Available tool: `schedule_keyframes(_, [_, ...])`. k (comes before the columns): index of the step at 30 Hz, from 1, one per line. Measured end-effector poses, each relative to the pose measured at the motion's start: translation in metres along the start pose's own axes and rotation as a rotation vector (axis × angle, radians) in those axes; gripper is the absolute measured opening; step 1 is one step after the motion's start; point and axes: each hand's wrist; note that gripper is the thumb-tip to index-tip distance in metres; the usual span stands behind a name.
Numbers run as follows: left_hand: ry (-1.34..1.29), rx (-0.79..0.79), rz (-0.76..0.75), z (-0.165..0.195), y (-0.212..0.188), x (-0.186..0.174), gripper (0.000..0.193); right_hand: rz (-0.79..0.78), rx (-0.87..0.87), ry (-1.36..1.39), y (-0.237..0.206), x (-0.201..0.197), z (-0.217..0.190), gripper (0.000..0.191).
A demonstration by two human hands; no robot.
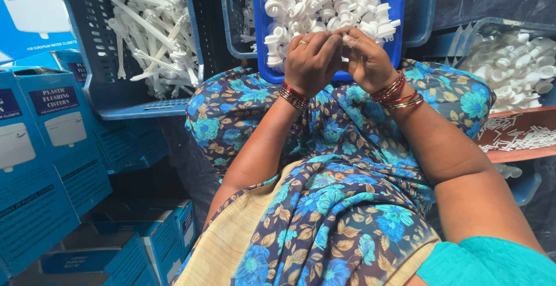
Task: The person sits on the floor and assembles white plastic plumbing components by hand. They pick up parts from a blue tray, fit them together, and place the assembled units into a larger blue crate.
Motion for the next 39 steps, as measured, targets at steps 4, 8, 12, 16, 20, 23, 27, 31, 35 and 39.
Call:
schedule_keyframes(4, [-0.015,-0.068,-0.062,-0.005,0.0,0.008,0.026,-0.02,-0.001,0.019,0.0,-0.004,0.007,0.034])
schedule_keyframes(8, [-0.082,-0.099,-0.07,-0.007,-0.002,0.011,0.024,-0.018,-0.001,0.019,-0.002,-0.008,0.003,0.034])
schedule_keyframes(12, [-0.101,-0.001,-0.022,-0.003,-0.004,0.013,0.036,-0.023,-0.029,0.046,-0.005,-0.009,-0.005,0.035])
schedule_keyframes(16, [-0.077,0.026,-0.024,0.0,-0.005,0.013,0.037,-0.011,-0.018,-0.039,-0.004,-0.008,-0.004,0.035])
schedule_keyframes(20, [-0.034,0.059,-0.039,-0.002,-0.005,0.011,0.033,0.017,-0.027,-0.072,0.0,-0.009,0.002,0.032])
schedule_keyframes(23, [-0.034,0.046,-0.059,-0.003,-0.005,0.009,0.03,0.041,-0.027,-0.116,0.003,-0.012,0.006,0.03])
schedule_keyframes(27, [-0.03,0.018,-0.096,-0.004,-0.001,0.01,0.024,0.066,-0.021,-0.144,0.007,-0.014,0.012,0.03])
schedule_keyframes(31, [-0.056,-0.108,-0.144,-0.005,0.002,0.012,0.019,0.011,-0.016,-0.233,0.008,-0.011,0.01,0.03])
schedule_keyframes(35, [-0.063,-0.12,-0.102,-0.005,0.003,0.011,0.016,0.005,-0.008,-0.429,0.004,-0.008,-0.006,0.034])
schedule_keyframes(39, [-0.05,-0.106,-0.089,-0.005,0.005,0.01,0.017,0.033,0.023,-0.535,-0.002,-0.004,-0.023,0.035])
Point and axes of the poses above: each hand's wrist, its own y-axis towards the middle knuckle, its own x-axis out of the palm, z = x × y, and after that the axes turned 1 degree about x, right-handed
